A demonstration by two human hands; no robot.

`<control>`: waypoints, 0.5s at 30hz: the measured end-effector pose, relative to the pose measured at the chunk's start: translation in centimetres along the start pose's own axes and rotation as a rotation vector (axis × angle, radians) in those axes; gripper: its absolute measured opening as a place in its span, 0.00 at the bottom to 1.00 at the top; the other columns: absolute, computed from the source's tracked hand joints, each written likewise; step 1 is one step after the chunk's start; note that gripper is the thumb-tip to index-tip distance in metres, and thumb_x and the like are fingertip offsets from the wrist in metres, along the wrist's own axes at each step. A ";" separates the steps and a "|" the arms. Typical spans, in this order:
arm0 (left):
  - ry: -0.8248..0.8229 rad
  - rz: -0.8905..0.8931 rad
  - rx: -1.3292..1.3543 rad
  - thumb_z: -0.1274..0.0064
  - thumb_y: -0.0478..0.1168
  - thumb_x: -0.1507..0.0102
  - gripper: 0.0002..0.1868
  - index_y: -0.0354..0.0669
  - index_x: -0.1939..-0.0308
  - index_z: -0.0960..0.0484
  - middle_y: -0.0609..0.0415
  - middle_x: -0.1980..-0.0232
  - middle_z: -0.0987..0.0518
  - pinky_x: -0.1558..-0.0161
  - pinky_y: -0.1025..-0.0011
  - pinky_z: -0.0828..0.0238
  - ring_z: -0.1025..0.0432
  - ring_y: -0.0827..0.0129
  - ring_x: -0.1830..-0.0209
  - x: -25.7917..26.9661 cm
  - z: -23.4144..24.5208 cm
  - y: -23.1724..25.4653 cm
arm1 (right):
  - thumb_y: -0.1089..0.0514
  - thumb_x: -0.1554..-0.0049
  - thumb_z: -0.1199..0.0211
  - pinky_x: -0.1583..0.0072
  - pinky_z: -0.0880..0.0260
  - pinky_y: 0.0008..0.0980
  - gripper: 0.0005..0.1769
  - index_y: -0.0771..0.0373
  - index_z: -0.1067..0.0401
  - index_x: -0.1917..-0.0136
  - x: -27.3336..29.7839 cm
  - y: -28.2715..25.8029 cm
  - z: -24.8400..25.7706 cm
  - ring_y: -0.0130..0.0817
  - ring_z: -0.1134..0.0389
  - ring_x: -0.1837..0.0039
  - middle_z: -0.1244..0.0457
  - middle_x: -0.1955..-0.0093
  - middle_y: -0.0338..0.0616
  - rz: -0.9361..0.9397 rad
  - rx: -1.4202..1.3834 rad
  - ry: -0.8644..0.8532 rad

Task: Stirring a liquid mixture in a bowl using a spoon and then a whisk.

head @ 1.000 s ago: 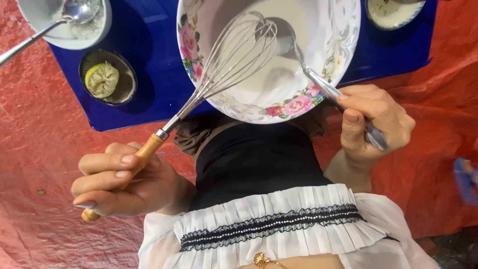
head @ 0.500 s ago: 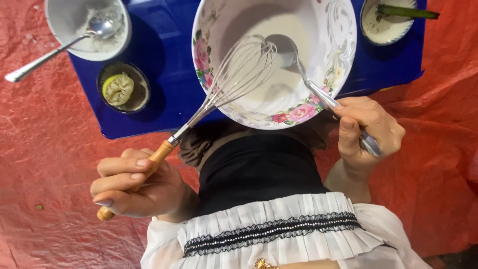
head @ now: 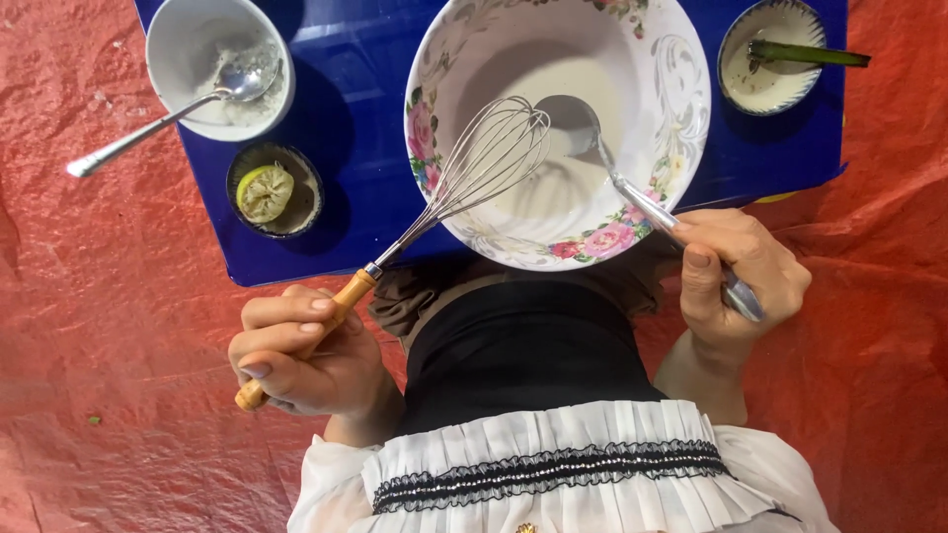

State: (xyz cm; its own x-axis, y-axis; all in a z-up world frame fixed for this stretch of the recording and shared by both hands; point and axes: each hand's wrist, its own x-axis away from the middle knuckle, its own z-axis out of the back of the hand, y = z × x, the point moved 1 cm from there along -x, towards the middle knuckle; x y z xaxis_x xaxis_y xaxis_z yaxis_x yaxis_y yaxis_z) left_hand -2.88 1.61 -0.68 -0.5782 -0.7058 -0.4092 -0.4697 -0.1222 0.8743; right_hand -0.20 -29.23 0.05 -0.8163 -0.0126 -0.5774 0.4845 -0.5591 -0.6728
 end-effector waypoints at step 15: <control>-0.016 0.031 0.092 0.62 0.52 0.26 0.21 0.44 0.68 0.32 0.48 0.70 0.31 0.82 0.75 0.34 0.35 0.67 0.79 0.9 -0.4 -1.5 | 0.60 0.33 0.46 0.55 0.29 0.41 0.17 0.76 0.30 0.59 -1.3 -0.8 0.3 0.55 0.28 0.59 0.35 0.63 0.54 0.004 0.018 -0.069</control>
State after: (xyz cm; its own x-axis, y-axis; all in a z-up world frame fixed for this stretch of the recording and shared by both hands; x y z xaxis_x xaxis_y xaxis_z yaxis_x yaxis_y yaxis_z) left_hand -2.46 0.88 -2.23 -0.6037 -0.6967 -0.3875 -0.5105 -0.0356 0.8592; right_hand 0.37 -29.04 1.49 -0.8345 -0.0721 -0.5463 0.4826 -0.5740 -0.6615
